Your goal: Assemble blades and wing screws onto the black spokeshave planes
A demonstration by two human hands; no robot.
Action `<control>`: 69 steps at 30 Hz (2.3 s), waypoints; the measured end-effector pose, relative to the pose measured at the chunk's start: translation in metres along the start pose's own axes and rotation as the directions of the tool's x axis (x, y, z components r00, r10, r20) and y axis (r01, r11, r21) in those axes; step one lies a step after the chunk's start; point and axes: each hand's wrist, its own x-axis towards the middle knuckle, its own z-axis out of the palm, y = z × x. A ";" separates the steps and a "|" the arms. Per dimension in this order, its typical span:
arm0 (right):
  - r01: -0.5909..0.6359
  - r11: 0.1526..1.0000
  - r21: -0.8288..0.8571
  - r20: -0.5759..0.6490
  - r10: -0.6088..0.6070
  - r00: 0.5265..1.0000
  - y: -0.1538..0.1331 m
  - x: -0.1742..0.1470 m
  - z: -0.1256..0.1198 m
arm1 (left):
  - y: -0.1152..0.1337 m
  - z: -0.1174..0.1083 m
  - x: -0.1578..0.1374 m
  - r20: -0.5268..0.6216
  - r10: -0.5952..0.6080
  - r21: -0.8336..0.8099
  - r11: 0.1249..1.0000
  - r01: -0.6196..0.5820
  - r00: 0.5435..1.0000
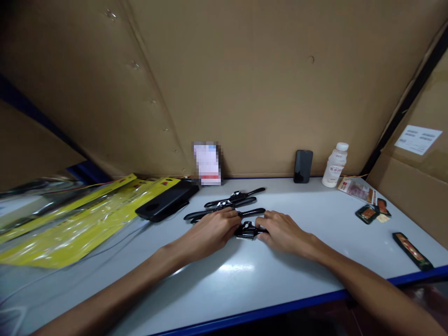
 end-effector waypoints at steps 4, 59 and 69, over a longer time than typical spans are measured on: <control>0.019 1.000 -0.007 -0.004 -0.019 1.000 -0.001 -0.001 -0.002 | 0.000 0.000 0.000 0.002 0.007 0.003 1.000 -0.007 1.000; -0.002 1.000 -0.006 0.071 0.002 0.997 0.009 0.001 -0.011 | -0.012 -0.013 -0.002 0.145 0.060 -0.248 0.968 -0.022 0.988; 0.002 1.000 0.010 0.069 -0.003 0.998 0.011 0.001 -0.010 | -0.007 -0.012 -0.002 0.151 0.071 -0.206 0.978 -0.039 0.986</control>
